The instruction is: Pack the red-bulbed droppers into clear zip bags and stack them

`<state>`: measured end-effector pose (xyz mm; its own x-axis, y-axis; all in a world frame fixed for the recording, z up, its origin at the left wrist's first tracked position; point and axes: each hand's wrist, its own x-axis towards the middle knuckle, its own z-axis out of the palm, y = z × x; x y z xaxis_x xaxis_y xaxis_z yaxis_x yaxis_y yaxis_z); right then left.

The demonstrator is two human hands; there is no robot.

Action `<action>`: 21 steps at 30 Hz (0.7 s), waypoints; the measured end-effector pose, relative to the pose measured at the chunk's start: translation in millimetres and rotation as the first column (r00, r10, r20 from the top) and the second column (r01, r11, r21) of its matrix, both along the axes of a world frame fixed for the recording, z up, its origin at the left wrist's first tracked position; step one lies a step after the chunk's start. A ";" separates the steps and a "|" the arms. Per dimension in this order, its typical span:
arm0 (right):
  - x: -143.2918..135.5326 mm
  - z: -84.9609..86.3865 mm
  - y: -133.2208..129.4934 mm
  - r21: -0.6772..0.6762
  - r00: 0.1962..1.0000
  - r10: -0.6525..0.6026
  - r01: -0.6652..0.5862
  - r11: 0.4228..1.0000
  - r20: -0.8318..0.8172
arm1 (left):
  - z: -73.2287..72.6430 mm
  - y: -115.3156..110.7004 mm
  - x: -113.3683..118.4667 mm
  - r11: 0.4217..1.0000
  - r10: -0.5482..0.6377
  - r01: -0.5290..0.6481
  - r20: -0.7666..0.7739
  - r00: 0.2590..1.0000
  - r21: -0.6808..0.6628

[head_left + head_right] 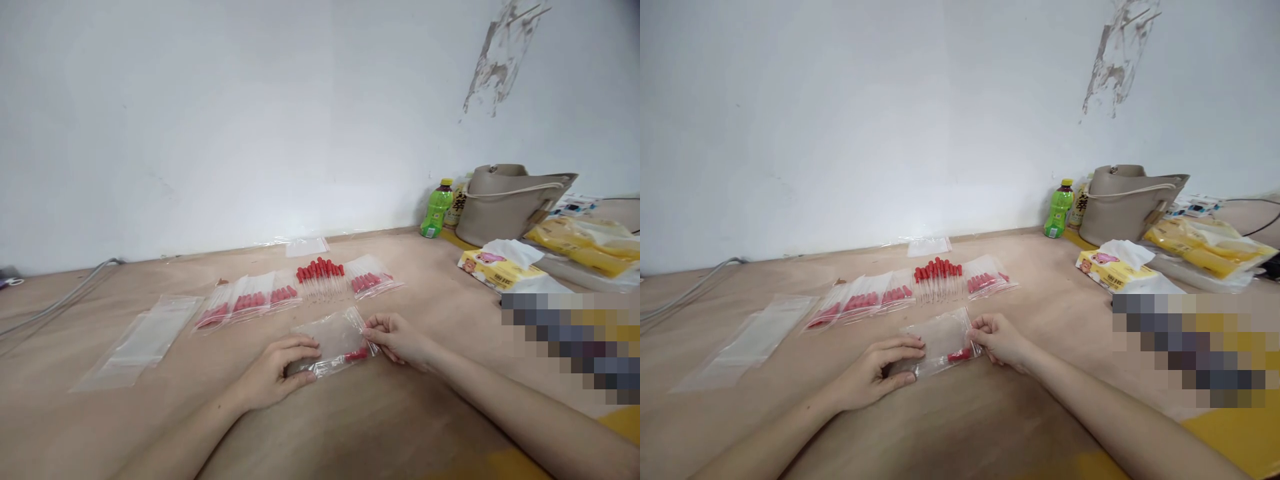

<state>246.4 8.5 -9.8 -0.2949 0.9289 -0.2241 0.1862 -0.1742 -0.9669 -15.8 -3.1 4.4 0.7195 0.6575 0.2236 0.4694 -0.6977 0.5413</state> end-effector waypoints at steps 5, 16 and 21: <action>-0.6 0.0 -1.1 0.003 0.999 -0.020 0.019 1.000 0.041 | 2.0 -0.7 2.0 0.999 0.016 -0.015 0.050 0.999 -0.038; 24.2 14.4 43.4 0.475 0.825 -0.052 -0.271 0.838 0.563 | 1.5 -0.9 2.3 1.000 -0.013 0.012 0.030 0.999 0.029; -0.5 36.5 97.4 0.503 0.611 -0.328 -0.135 0.854 0.721 | -3.1 3.2 0.4 0.997 -0.010 0.010 0.001 1.000 0.076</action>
